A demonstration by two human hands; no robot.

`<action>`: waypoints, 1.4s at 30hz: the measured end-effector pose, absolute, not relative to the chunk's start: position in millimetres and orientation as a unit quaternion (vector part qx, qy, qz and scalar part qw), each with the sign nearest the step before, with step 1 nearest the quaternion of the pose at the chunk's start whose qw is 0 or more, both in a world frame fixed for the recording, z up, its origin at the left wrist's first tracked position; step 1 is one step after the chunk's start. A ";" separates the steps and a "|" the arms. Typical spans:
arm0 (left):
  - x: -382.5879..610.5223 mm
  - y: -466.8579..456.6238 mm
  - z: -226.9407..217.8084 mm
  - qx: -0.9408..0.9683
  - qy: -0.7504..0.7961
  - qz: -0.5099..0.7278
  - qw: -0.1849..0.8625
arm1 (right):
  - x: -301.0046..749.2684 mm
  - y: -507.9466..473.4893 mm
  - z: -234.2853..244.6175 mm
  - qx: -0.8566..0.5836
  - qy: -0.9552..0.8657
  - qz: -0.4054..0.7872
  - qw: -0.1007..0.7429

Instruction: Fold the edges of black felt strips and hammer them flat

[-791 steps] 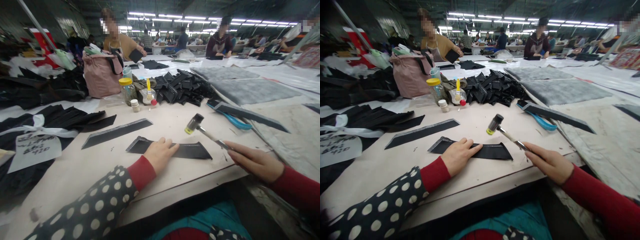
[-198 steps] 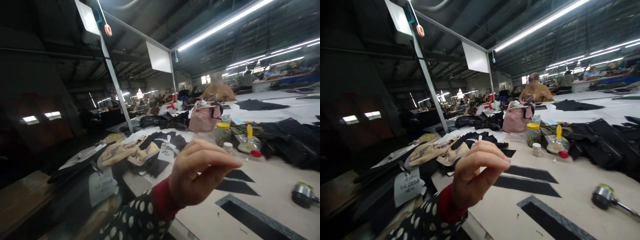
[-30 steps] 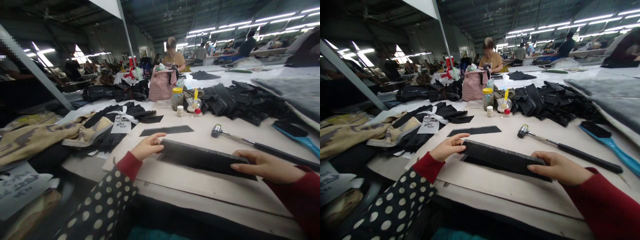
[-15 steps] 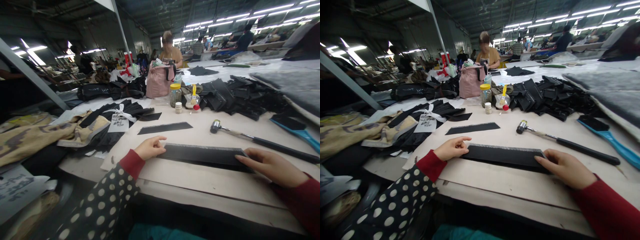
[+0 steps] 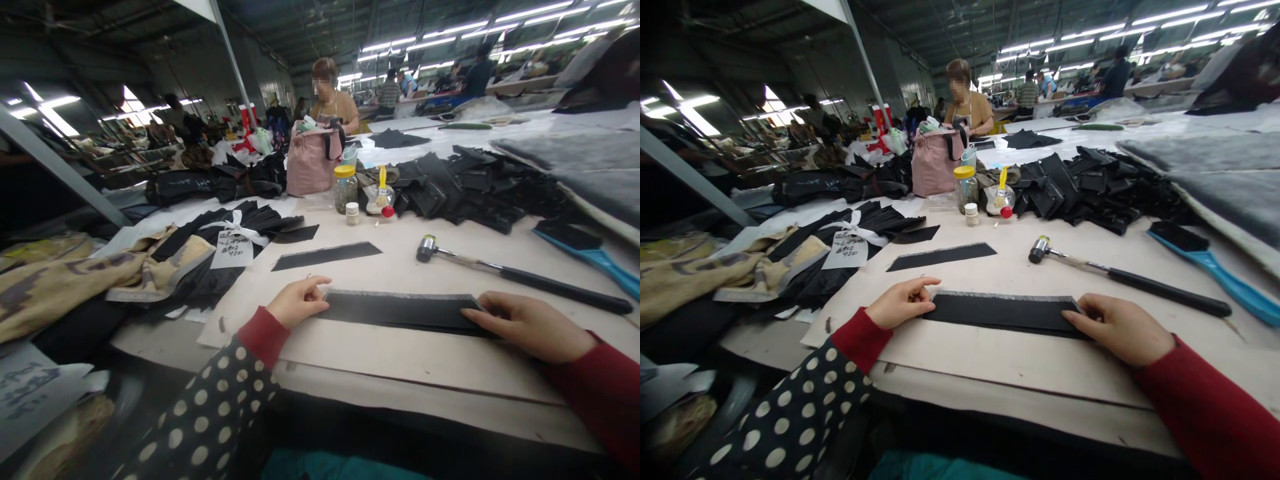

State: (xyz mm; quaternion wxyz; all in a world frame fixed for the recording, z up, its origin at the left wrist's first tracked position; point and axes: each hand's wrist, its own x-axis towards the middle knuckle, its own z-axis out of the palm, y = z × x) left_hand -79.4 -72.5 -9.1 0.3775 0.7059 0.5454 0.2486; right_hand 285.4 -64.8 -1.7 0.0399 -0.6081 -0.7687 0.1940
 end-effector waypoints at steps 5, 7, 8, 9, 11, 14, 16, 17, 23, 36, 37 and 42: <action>-80.2 -73.8 -9.2 0.716 0.541 0.247 0.365 | 281.4 -68.9 2.4 -0.609 -0.774 0.168 0.055; -79.8 -74.7 -8.3 0.719 0.542 0.246 0.360 | 280.4 -69.8 3.4 -0.609 -0.773 0.168 0.060; -79.3 -75.3 -7.6 0.719 0.543 0.246 0.358 | 280.3 -69.9 3.6 -0.609 -0.772 0.170 0.060; -78.7 -75.9 -6.8 0.719 0.544 0.245 0.356 | 280.3 -69.8 3.6 -0.610 -0.771 0.173 0.059; -77.3 -77.2 -5.3 0.720 0.548 0.243 0.349 | 280.9 -69.3 3.1 -0.613 -0.768 0.175 0.056; -76.2 -78.8 -4.4 0.727 0.553 0.236 0.331 | 281.8 -68.7 2.4 -0.613 -0.771 0.164 0.052; -76.5 -79.6 -4.8 0.733 0.555 0.235 0.316 | 281.7 -68.7 2.6 -0.611 -0.773 0.163 0.052; -76.9 -80.0 -5.1 0.736 0.555 0.234 0.308 | 281.5 -68.8 2.8 -0.612 -0.772 0.165 0.051; -77.5 -81.9 -4.2 0.744 0.557 0.232 0.288 | 279.5 -68.9 3.9 -0.610 -0.776 0.151 0.055; -79.8 -81.1 -4.5 0.744 0.554 0.218 0.302 | 279.7 -69.1 5.6 -0.613 -0.773 0.161 0.032; -80.5 -80.7 -4.7 0.741 0.554 0.220 0.310 | 278.9 -69.2 5.4 -0.613 -0.773 0.157 0.031; -82.8 -81.3 -0.7 0.731 0.570 0.213 0.309 | 275.9 -69.9 4.5 -0.618 -0.771 0.148 0.032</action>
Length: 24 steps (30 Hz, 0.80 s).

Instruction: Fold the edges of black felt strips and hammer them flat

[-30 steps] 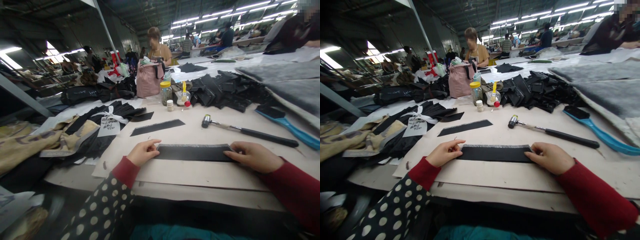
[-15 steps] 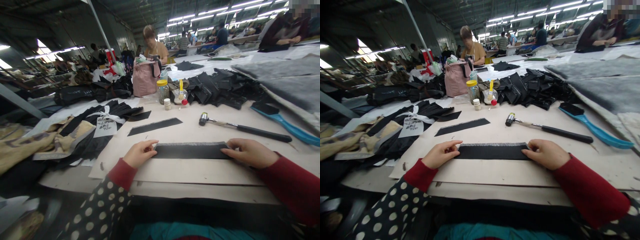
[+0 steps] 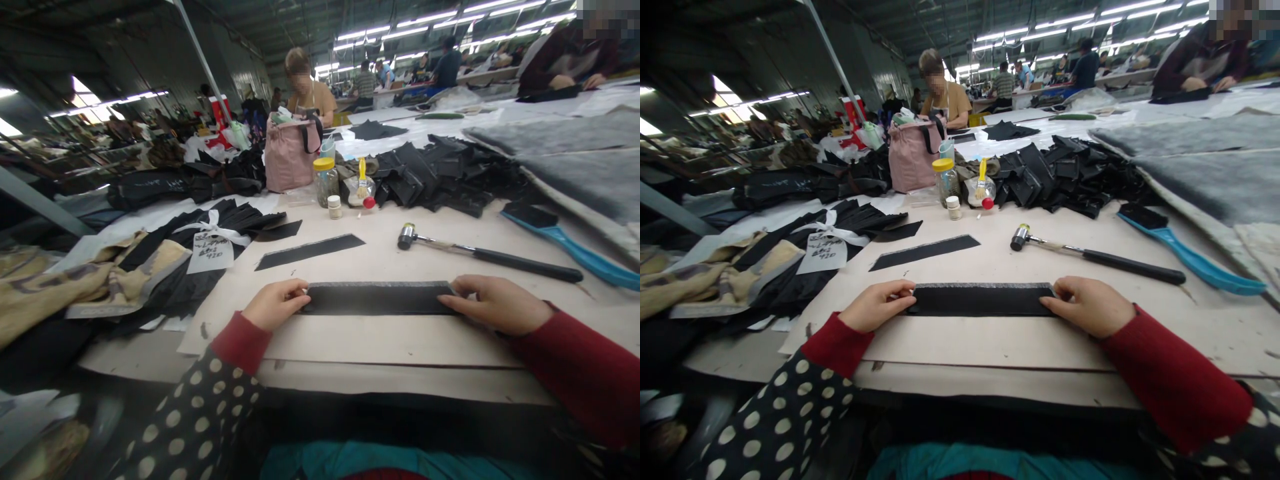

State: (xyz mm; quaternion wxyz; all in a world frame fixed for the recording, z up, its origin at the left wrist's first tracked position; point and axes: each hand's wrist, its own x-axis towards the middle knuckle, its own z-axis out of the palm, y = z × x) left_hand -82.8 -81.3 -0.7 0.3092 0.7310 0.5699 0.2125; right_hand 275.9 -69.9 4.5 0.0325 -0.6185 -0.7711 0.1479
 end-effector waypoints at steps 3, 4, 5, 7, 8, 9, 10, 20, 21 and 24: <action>-83.3 -83.1 7.1 0.753 0.563 0.177 0.290 | 276.5 -69.7 4.5 -0.618 -0.771 0.148 0.033; -83.4 -83.4 9.9 0.760 0.562 0.165 0.281 | 276.9 -69.5 4.5 -0.618 -0.771 0.152 0.033; -83.6 -83.4 12.5 0.765 0.564 0.155 0.271 | 277.3 -69.2 4.7 -0.616 -0.771 0.157 0.033; -84.1 -82.8 16.6 0.770 0.569 0.139 0.252 | 277.6 -68.7 5.0 -0.613 -0.772 0.162 0.035; -84.5 -82.4 18.1 0.772 0.571 0.134 0.245 | 277.5 -68.6 5.3 -0.612 -0.774 0.162 0.036; -84.8 -82.1 19.0 0.773 0.573 0.131 0.241 | 277.3 -68.7 5.5 -0.610 -0.775 0.160 0.037; -85.2 -82.0 19.4 0.773 0.573 0.129 0.240 | 277.1 -68.9 5.9 -0.609 -0.776 0.158 0.039; -84.7 -82.9 -0.2 0.735 0.572 0.198 0.306 | 282.2 -69.4 6.9 -0.616 -0.759 0.207 0.036; -84.0 -82.5 -2.2 0.729 0.574 0.208 0.311 | 282.3 -69.3 6.9 -0.615 -0.760 0.208 0.036; -82.3 -81.3 -7.1 0.702 0.575 0.239 0.345 | 281.8 -68.9 7.3 -0.618 -0.757 0.210 0.031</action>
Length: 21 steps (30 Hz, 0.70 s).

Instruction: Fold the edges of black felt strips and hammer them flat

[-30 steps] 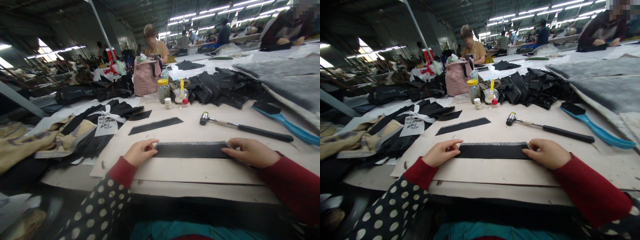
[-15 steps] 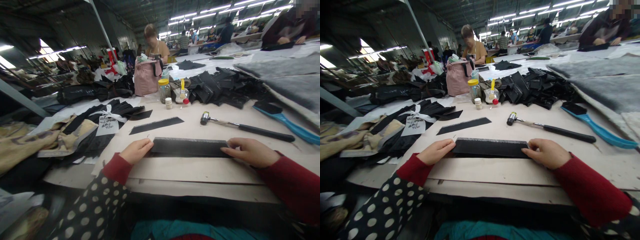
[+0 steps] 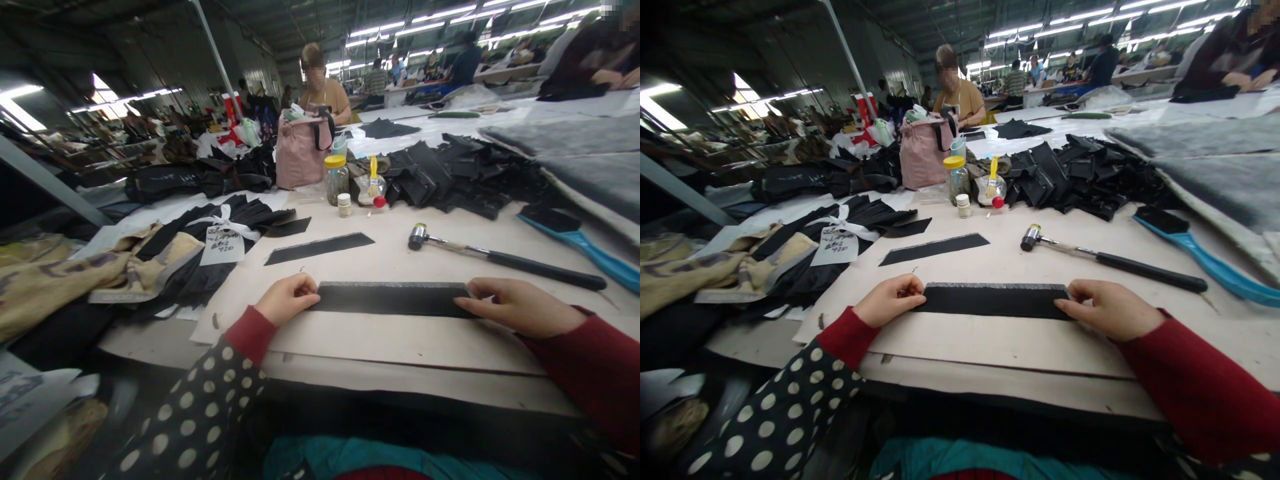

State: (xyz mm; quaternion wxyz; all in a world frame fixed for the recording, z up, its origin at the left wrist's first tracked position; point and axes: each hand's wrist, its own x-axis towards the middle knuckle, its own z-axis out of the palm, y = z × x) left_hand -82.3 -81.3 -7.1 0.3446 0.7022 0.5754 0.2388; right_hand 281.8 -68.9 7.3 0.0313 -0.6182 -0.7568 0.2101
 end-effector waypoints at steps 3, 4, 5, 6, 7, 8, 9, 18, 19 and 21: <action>-81.8 -80.1 -10.9 0.684 0.572 0.257 0.372 | 280.9 -67.7 8.3 -0.618 -0.757 0.212 0.028; -81.9 -79.8 -11.8 0.684 0.569 0.259 0.375 | 280.6 -67.1 8.8 -0.616 -0.758 0.211 0.027; -82.2 -79.6 -12.6 0.687 0.566 0.260 0.375 | 280.5 -66.5 9.3 -0.614 -0.760 0.210 0.026; -82.6 -79.5 -13.2 0.690 0.563 0.260 0.373 | 280.5 -65.9 9.8 -0.612 -0.762 0.209 0.024; -82.9 -79.4 -13.7 0.695 0.560 0.260 0.369 | 280.7 -65.4 10.1 -0.611 -0.764 0.208 0.022; -83.2 -79.3 -14.2 0.699 0.558 0.259 0.365 | 281.2 -64.8 10.3 -0.610 -0.765 0.207 0.020; -83.5 -79.2 -14.7 0.703 0.557 0.258 0.359 | 282.0 -64.3 10.2 -0.609 -0.766 0.205 0.018; -81.2 -80.5 -13.3 0.740 0.566 0.229 0.284 | 285.2 -61.5 10.3 -0.597 -0.775 0.206 0.022; -80.6 -81.1 -12.5 0.745 0.567 0.224 0.270 | 284.6 -61.4 11.7 -0.594 -0.776 0.209 0.022; -79.4 -82.1 -10.9 0.755 0.567 0.217 0.246 | 283.8 -60.8 14.3 -0.588 -0.778 0.220 0.018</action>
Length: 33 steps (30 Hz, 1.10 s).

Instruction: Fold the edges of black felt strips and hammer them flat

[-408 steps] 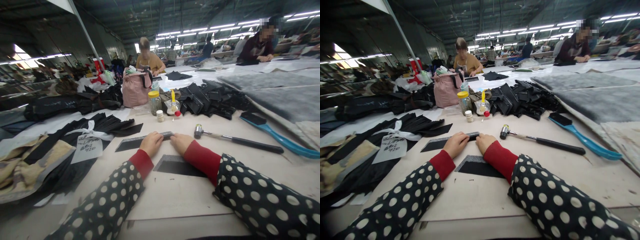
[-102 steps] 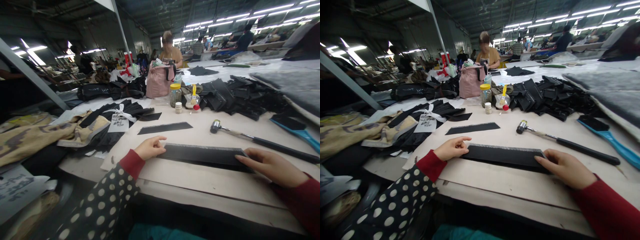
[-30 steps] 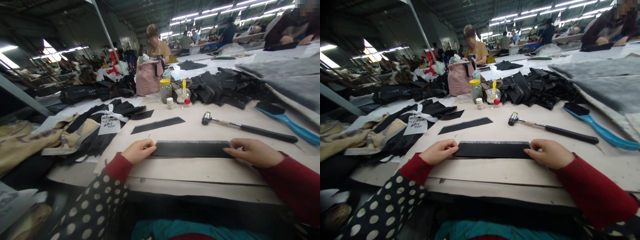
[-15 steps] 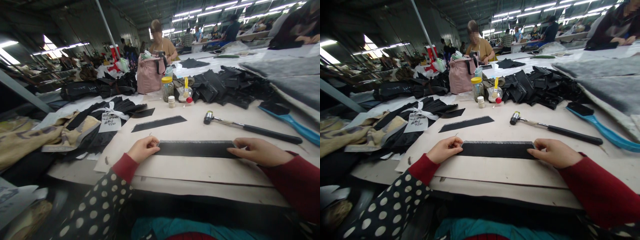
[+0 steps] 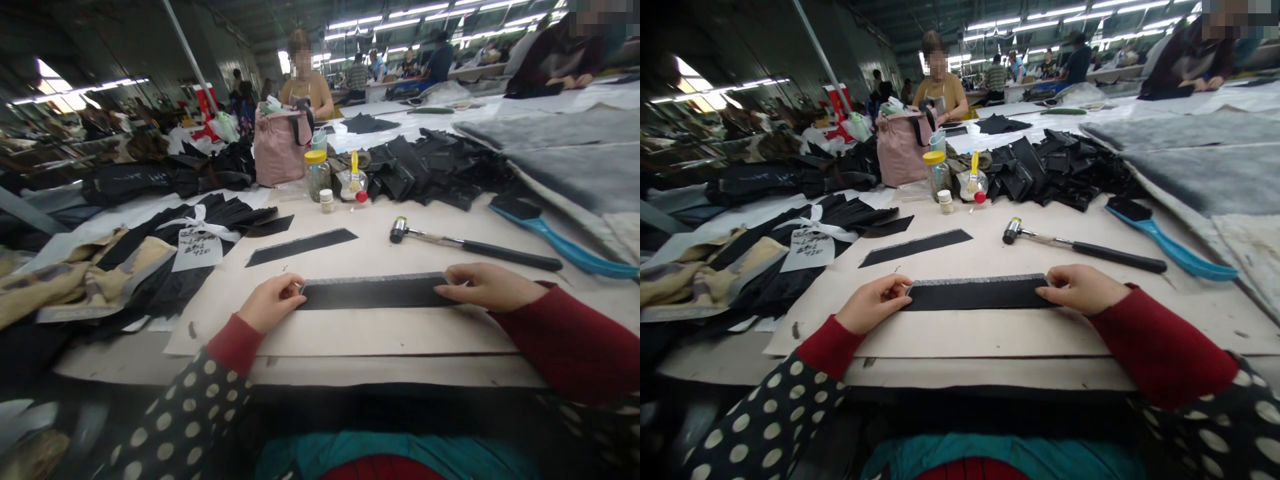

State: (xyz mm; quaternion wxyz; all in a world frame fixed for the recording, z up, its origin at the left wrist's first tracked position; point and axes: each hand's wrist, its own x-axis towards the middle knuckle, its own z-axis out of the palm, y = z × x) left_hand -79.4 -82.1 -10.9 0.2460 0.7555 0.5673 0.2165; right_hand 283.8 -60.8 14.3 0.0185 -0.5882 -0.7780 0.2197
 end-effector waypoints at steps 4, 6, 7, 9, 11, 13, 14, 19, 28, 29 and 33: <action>-77.8 -83.1 -8.8 0.765 0.567 0.204 0.227 | 284.3 -58.2 15.2 -0.584 -0.775 0.240 0.007; -77.1 -83.1 -8.0 0.765 0.567 0.201 0.230 | 283.8 -58.1 13.9 -0.592 -0.773 0.228 0.008; -76.6 -83.1 -7.6 0.764 0.568 0.198 0.231 | 282.9 -58.7 13.3 -0.597 -0.772 0.217 0.009; -75.7 -83.2 -6.7 0.763 0.573 0.190 0.229 | 280.4 -60.9 12.6 -0.603 -0.774 0.191 0.013; -75.2 -83.3 -5.9 0.763 0.578 0.180 0.225 | 277.5 -63.3 12.4 -0.607 -0.777 0.168 0.019; -75.6 -83.1 -5.5 0.764 0.580 0.175 0.222 | 275.2 -64.3 12.2 -0.614 -0.774 0.154 0.024; -76.1 -82.8 -5.5 0.764 0.581 0.172 0.221 | 274.6 -64.2 11.9 -0.617 -0.772 0.149 0.027; -78.8 -81.4 -5.5 0.761 0.591 0.159 0.215 | 275.3 -61.7 10.1 -0.618 -0.770 0.153 0.038; -81.2 -79.8 -7.8 0.767 0.590 0.130 0.217 | 273.2 -64.4 13.8 -0.608 -0.779 0.152 0.027; -81.8 -79.4 -8.5 0.771 0.586 0.130 0.214 | 272.6 -64.6 13.1 -0.606 -0.782 0.144 0.027; -82.8 -77.0 -7.9 0.796 0.564 0.144 0.165 | 275.4 -65.8 5.9 -0.581 -0.805 0.106 0.056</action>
